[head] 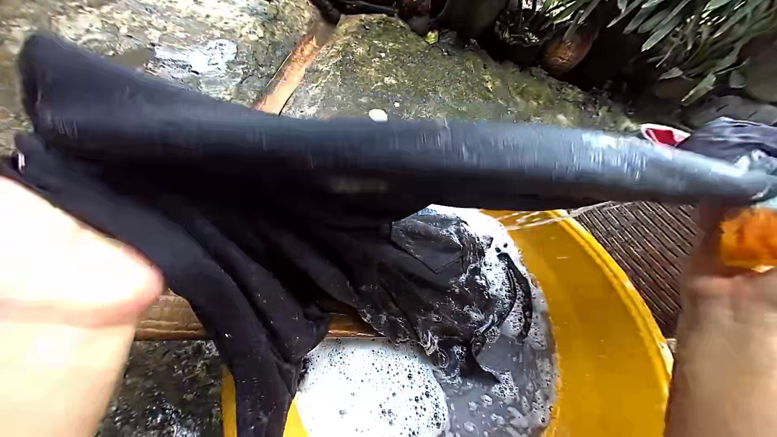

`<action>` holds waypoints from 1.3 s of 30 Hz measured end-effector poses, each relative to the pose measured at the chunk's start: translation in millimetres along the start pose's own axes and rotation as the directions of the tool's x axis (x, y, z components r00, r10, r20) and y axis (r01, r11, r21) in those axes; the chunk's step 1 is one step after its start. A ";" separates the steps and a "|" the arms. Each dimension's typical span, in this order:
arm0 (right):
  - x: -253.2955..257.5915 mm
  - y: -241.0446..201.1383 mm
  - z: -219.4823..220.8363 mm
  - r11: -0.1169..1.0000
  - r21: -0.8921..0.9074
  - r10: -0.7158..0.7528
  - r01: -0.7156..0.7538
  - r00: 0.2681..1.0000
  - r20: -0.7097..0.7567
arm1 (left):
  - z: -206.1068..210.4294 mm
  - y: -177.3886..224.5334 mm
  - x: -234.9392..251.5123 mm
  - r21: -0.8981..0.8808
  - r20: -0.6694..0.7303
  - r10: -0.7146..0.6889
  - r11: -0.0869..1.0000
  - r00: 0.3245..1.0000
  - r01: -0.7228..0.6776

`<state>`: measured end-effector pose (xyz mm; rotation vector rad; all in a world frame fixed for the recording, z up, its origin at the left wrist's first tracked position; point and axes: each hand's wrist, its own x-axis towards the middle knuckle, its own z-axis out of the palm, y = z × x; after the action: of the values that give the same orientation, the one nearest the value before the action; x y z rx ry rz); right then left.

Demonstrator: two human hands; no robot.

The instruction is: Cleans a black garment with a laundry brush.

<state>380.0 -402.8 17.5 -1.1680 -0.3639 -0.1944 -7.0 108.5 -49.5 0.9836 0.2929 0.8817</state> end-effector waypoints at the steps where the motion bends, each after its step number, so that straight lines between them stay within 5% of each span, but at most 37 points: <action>1: -22.5 8.2 -1.5 0.996 -0.079 0.031 -0.032 0.999 -0.014 | 18.2 6.2 -19.7 -0.011 -0.061 -0.076 0.997 0.995 0.075; 3: -77.4 32.3 -4.7 0.915 -0.322 0.187 -0.243 0.963 -0.194 | 57.7 16.7 -48.6 0.115 -0.014 -0.237 0.965 0.971 0.237; 5: -131.3 62.3 -22.5 0.697 -0.491 0.278 -0.523 0.828 -0.487 | 73.3 15.4 -67.1 0.413 -0.055 -0.384 0.831 0.922 0.371; 8: -200.7 85.7 -28.3 0.481 -0.465 0.211 -0.743 0.613 -0.761 | 80.2 3.5 -74.8 0.699 -0.173 -0.410 0.590 0.896 0.405; 10: -241.3 96.5 -26.0 0.368 -0.495 0.157 -0.787 0.577 -0.802 | 88.4 1.5 -70.0 0.743 -0.219 -0.408 0.519 0.886 0.423; 14: -256.1 112.1 -27.9 -0.078 -0.604 0.298 -0.793 0.560 -0.773 | 111.5 -8.7 -68.3 0.631 -0.353 -0.466 0.521 0.811 0.574; 17: -225.5 112.0 -37.6 0.105 -0.472 0.362 -0.875 0.476 -0.802 | 116.0 -6.5 -73.8 0.363 -0.396 -0.570 0.623 0.720 0.693; 18: -215.6 105.9 -30.1 0.186 -0.464 0.336 -0.866 0.500 -0.798 | 117.3 -5.2 -73.5 0.281 -0.377 -0.605 0.647 0.701 0.709; 21: -210.9 79.2 30.5 0.350 -0.638 0.264 -0.686 0.726 -0.635 | 121.4 -8.2 -70.8 0.369 -0.299 -0.633 0.614 0.714 0.698; 24: -231.7 64.8 128.0 0.582 -0.741 0.309 -0.335 0.934 -0.179 | 120.5 -18.4 -66.6 0.754 -0.161 -0.502 0.493 0.850 0.434; 27: -253.2 46.7 239.0 0.684 -0.729 0.327 -0.027 0.905 0.273 | 95.6 -18.1 -66.8 0.970 0.043 -0.262 0.244 0.964 0.023; 29: -260.5 42.5 290.7 0.676 -0.721 0.323 0.151 0.819 0.474 | 67.9 -15.4 -68.8 0.991 0.105 -0.169 0.094 0.980 -0.090; 31: -254.6 50.4 306.6 0.604 -0.779 0.485 0.167 0.699 0.526 | 38.4 -21.2 -74.4 0.994 0.106 -0.100 -0.019 0.989 -0.108; 33: -238.8 68.1 282.7 0.462 -0.871 0.616 0.166 0.647 0.450 | 21.4 -33.1 -79.8 0.987 0.145 -0.016 -0.067 0.989 -0.146; 37: -192.9 101.7 106.4 -0.017 -0.999 0.614 -0.047 0.788 -0.048 | 28.1 -44.0 -86.2 0.971 0.235 0.089 -0.067 0.968 -0.230; 39: -171.4 101.8 50.7 -0.208 -0.962 0.610 -0.178 0.745 -0.269 | 25.6 -47.9 -85.7 0.958 0.282 0.123 -0.080 0.951 -0.274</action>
<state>246.5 -323.4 -117.4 -2.8711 0.0363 0.4992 -21.6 15.9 -88.5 2.6203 0.7999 0.7744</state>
